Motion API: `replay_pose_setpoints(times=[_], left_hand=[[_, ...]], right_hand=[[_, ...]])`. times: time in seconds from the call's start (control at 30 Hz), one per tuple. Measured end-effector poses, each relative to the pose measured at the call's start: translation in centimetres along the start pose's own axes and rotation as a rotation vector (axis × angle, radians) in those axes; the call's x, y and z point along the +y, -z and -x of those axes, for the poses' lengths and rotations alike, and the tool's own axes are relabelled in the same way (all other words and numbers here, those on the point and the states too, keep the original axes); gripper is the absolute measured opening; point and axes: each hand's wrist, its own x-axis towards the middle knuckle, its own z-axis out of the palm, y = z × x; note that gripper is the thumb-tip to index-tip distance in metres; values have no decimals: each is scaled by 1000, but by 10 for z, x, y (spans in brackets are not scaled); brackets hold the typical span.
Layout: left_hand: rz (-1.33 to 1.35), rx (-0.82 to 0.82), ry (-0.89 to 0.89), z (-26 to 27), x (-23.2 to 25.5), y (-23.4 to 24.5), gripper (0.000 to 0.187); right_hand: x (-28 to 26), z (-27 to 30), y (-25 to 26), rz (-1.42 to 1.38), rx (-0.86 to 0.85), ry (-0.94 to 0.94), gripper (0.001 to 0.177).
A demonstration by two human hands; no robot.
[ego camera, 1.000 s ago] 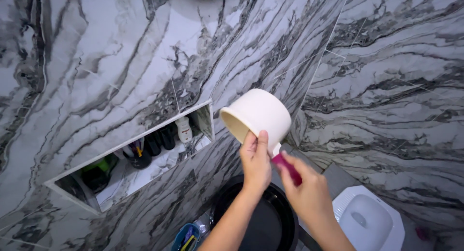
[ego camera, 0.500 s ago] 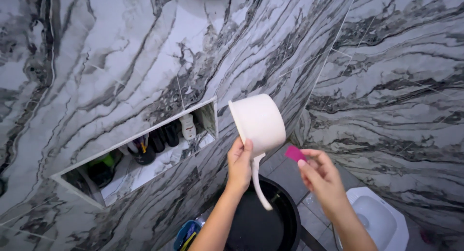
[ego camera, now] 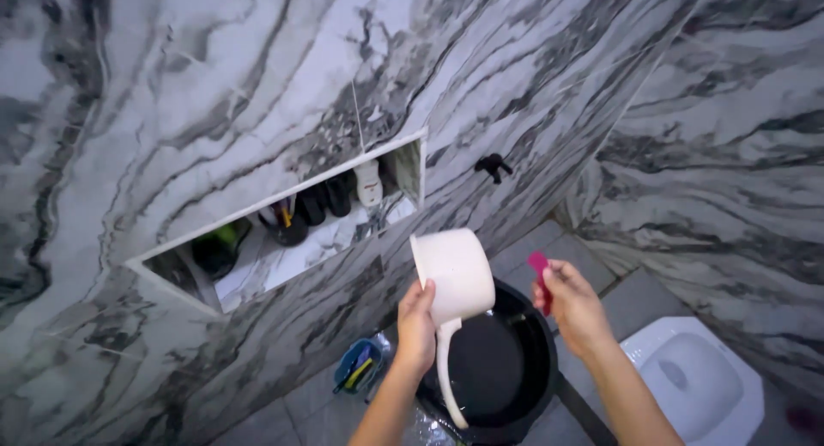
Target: The recorder is cleaning a plastic water bailer (gayung) with a sponge and detergent in a bathroom setting.
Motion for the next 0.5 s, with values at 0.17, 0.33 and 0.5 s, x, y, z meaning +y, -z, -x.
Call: replay_pose_setpoints(times=[0.17,0.33,0.5], left_hand=[[-16,195,123,-22,-33,20,43],[-32,254,227,-85,-80,22,41],[-87,260,287,-161,-130,29,38]], right_hand=[[43,-87,19,316,113,66,25],[60,-205,42,933,328,383,47],[54,-310,33,988,319,637,37]])
